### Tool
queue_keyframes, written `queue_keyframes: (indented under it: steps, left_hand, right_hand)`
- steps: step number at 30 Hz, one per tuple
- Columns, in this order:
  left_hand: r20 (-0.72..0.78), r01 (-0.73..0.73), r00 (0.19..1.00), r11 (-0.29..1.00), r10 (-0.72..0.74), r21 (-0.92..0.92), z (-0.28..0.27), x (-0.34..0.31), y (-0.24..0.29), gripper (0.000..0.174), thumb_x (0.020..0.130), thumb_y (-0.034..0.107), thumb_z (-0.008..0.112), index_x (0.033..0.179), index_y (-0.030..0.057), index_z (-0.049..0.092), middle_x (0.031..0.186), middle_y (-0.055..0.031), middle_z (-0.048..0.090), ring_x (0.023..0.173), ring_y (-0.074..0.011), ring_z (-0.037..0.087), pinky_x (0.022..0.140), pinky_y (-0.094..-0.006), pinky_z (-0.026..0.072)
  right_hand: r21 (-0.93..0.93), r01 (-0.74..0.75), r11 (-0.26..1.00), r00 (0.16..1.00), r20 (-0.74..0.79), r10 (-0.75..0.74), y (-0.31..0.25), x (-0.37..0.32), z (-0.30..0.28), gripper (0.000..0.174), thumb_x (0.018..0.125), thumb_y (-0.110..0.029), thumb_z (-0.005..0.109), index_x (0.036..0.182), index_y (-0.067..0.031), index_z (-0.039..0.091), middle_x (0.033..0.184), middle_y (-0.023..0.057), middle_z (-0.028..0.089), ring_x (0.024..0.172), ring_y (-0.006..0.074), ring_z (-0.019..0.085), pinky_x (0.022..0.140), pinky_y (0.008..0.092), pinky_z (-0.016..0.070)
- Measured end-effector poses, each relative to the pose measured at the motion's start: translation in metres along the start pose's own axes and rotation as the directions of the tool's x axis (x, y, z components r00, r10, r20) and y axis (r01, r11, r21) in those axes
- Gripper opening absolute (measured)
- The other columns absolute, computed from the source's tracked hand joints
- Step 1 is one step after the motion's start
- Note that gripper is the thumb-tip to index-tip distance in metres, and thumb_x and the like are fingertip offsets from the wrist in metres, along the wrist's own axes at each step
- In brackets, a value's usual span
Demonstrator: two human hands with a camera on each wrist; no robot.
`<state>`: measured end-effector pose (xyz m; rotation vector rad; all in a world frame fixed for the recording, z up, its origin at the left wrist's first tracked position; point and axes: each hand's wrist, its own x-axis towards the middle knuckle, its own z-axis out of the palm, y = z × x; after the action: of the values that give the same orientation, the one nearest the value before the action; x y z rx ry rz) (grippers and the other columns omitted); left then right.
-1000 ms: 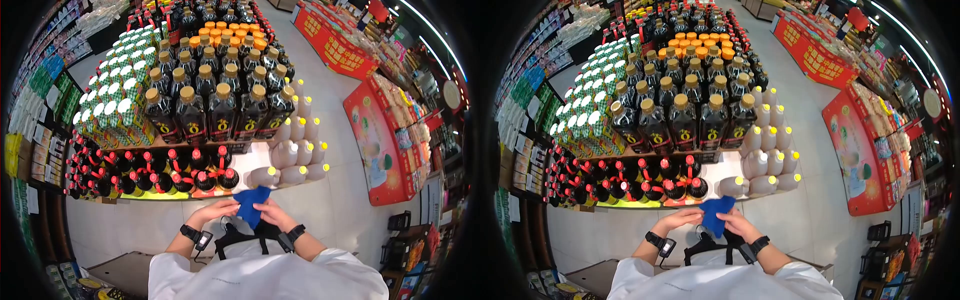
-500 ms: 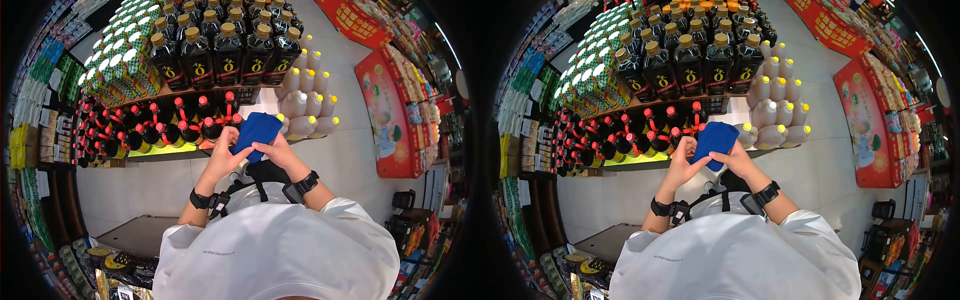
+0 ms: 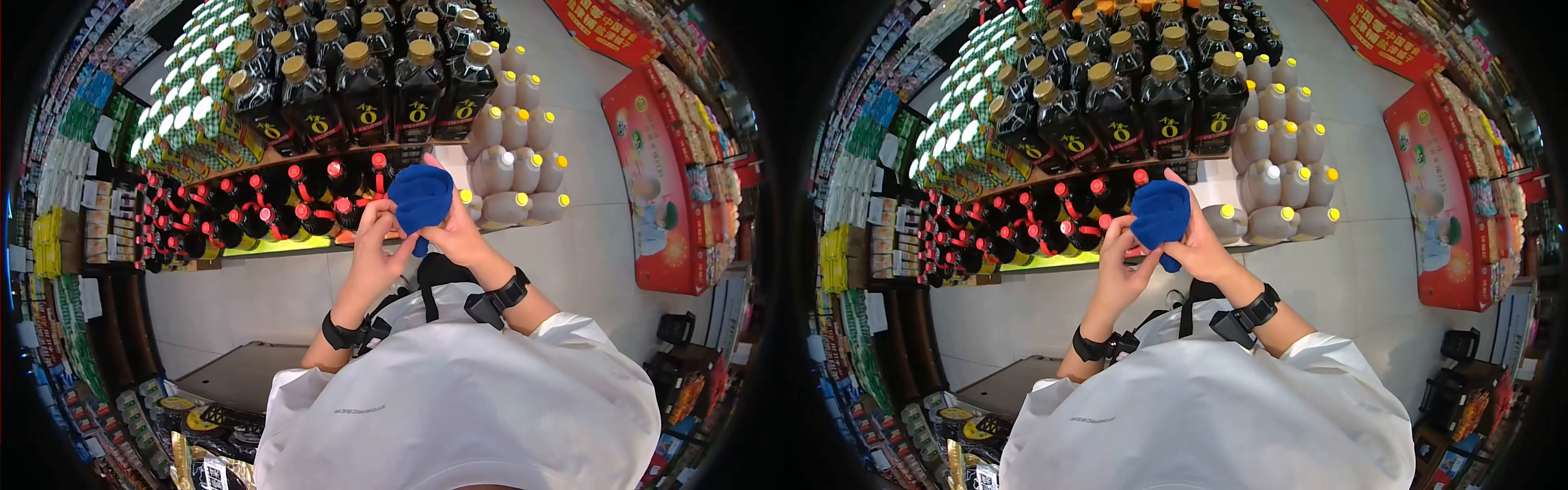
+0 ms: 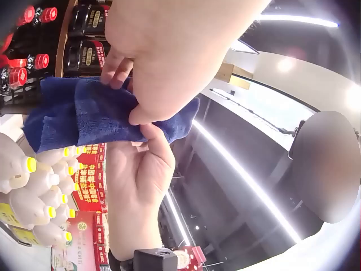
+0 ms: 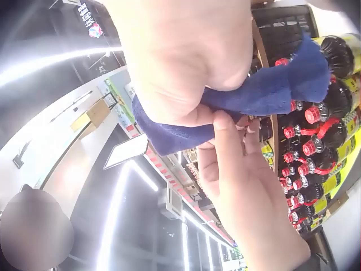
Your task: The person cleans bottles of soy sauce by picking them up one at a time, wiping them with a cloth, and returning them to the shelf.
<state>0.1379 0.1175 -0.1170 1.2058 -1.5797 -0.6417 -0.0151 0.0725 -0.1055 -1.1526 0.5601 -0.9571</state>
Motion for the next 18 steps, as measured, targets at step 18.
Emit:
queue_keyframes:
  steps: [18]
  left_hand:
    - [0.184,0.441,0.897,0.807,-0.401,-0.392,0.032,0.081,0.031,0.026,0.085,-0.005,0.058,0.104,0.0030,0.043,0.102,-0.0041,0.055,0.097,-0.0103,0.055,0.083,-0.0219,0.0440]
  right_hand:
    - [-0.452,0.206,0.868,0.974,0.183,-0.136,-0.048,0.075,-0.087,0.062,0.061,-0.017,0.081,0.113,-0.0079,0.049,0.106,0.0095,0.053,0.097,0.0228,0.054,0.087,0.0319,0.0426]
